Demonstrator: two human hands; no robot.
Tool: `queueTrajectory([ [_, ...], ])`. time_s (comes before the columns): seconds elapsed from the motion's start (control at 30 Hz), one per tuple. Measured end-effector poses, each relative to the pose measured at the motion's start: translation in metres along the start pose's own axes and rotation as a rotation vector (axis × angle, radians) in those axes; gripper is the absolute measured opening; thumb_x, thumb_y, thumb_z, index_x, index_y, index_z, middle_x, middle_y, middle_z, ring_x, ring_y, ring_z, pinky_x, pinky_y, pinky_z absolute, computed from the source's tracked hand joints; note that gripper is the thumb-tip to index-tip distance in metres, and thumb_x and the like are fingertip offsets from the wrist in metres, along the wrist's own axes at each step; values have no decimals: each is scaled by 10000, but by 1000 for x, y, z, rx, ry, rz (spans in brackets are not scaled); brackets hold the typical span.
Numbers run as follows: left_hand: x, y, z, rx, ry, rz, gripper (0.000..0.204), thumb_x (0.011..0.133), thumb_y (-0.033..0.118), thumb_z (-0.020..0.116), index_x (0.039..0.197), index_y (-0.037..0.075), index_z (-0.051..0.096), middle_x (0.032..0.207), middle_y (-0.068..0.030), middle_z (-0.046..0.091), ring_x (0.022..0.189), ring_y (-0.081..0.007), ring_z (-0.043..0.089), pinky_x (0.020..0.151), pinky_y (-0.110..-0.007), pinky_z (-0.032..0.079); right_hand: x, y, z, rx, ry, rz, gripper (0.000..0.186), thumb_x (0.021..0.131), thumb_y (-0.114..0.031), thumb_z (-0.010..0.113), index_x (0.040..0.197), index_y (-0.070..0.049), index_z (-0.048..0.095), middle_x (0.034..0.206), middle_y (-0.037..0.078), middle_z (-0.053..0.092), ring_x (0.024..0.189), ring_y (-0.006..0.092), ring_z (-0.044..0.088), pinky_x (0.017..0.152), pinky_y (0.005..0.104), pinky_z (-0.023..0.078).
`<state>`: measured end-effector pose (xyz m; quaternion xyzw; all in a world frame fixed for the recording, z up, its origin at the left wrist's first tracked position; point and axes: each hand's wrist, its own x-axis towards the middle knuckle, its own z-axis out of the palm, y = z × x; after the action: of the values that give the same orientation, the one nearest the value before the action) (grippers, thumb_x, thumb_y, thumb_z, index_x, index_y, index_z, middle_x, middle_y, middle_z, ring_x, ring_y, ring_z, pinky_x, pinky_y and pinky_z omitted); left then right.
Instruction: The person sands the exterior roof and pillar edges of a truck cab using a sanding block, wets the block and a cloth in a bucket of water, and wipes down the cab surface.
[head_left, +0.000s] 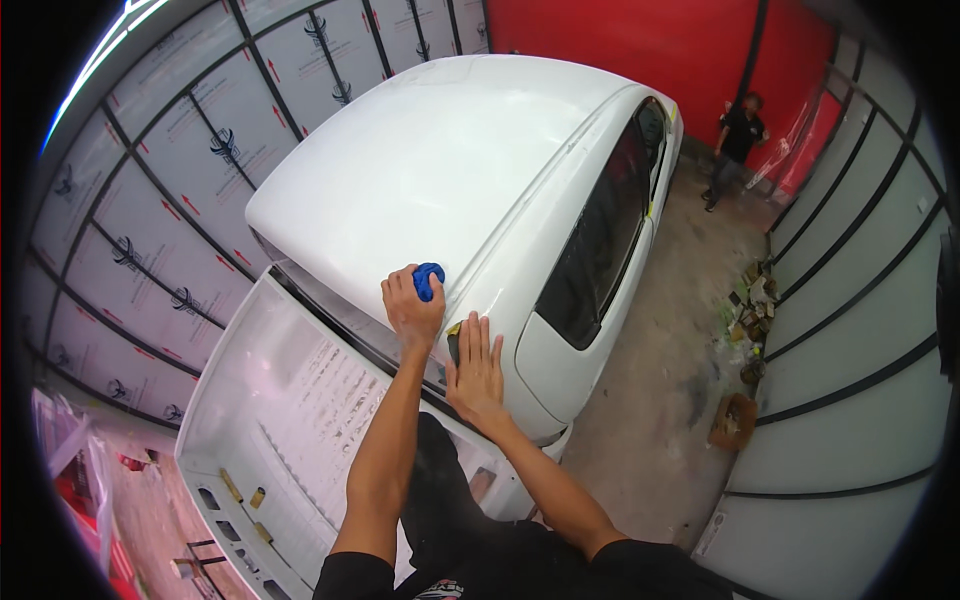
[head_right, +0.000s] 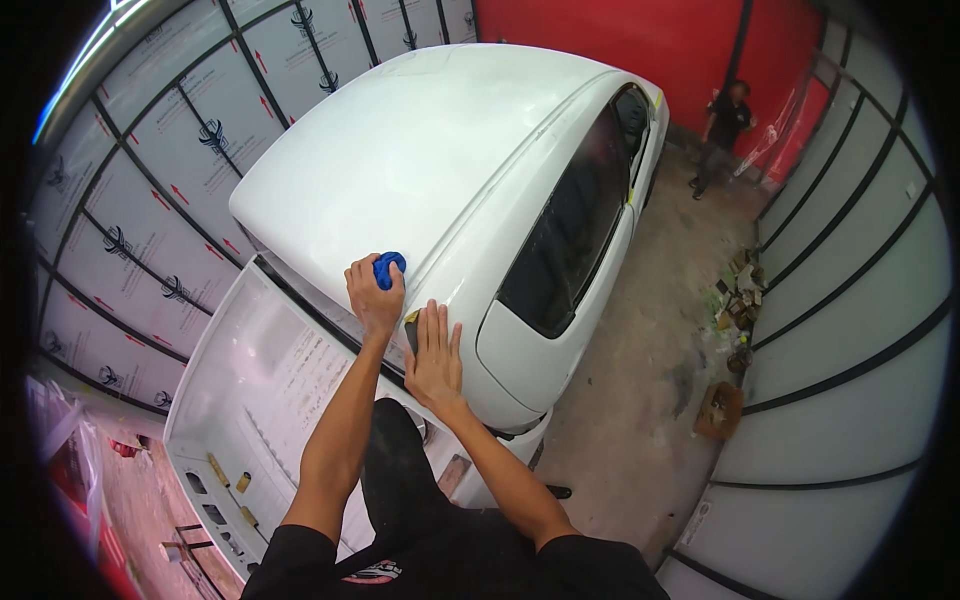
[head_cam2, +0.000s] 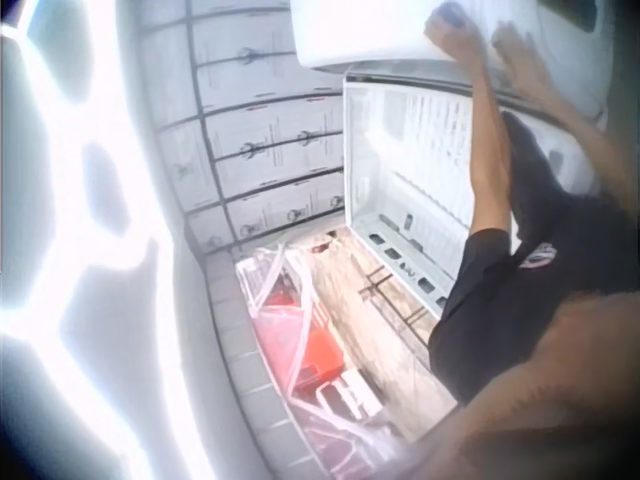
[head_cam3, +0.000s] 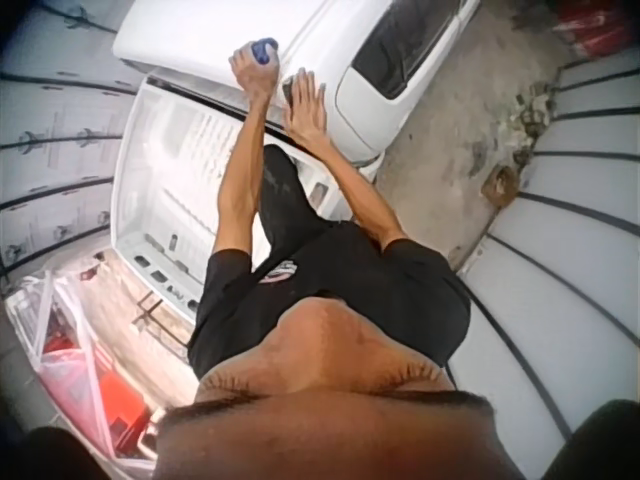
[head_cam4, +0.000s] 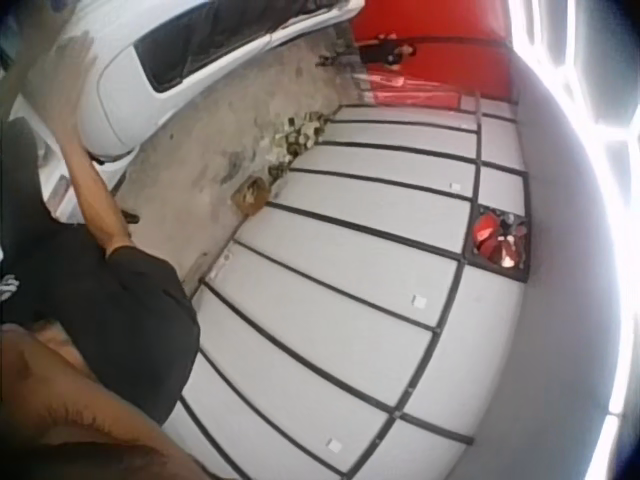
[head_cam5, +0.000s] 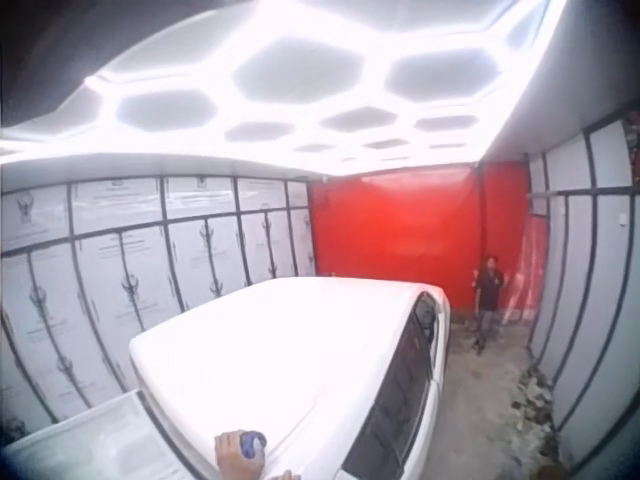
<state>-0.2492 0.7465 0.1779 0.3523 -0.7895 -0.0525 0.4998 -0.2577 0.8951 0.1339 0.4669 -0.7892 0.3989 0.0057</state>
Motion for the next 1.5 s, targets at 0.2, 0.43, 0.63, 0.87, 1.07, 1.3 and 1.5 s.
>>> queueTrajectory([
  [0.2,0,11,8,-6,-10,5,304,871,192,708,1112,14,654,1053,-168,630,1019,-369,579,912,-472,497,59,22,-20,-209,73,-8,714,1016,-295,470,1581,90,265,1696,237,188,1595,378,108,1271,590,63],
  [0.43,-1,2,5,21,-5,14,296,882,181,711,1120,14,656,1073,-167,638,1032,-366,585,909,-466,502,30,12,-8,-161,44,-73,839,978,-403,561,1585,89,256,1698,247,170,1598,368,103,1261,613,52],
  [0.63,-3,0,7,-2,3,3,289,880,182,711,1113,18,659,1070,-164,639,1029,-361,585,903,-463,502,3,20,-5,-137,42,-11,926,959,-507,610,1602,49,241,1710,202,172,1602,341,103,1243,656,33],
  [0.87,-1,8,9,-8,-3,-10,279,883,180,709,1103,18,657,1071,-158,638,1029,-361,580,905,-465,497,57,46,-29,-184,25,-54,826,1003,-466,558,1620,-16,244,1710,144,217,1597,354,115,1228,684,48],
  [1.07,0,-3,1,1,21,3,290,880,182,709,1112,17,652,1061,-163,636,1009,-361,577,892,-471,496,-26,12,15,-14,50,-14,711,1019,-257,488,1620,22,229,1715,175,184,1595,364,125,1244,655,27],
  [1.3,-1,10,9,-29,-3,-3,294,875,181,711,1108,12,648,1046,-168,631,994,-365,576,882,-470,499,56,30,-11,-188,97,3,720,1009,-253,493,1598,71,236,1704,213,190,1595,362,117,1259,619,42],
  [1.5,1,4,3,-21,26,5,289,875,183,711,1100,13,649,1042,-171,631,993,-361,577,882,-463,497,28,17,-3,-113,76,-57,738,1007,-279,486,1590,95,232,1693,261,178,1595,393,90,1260,612,32],
])
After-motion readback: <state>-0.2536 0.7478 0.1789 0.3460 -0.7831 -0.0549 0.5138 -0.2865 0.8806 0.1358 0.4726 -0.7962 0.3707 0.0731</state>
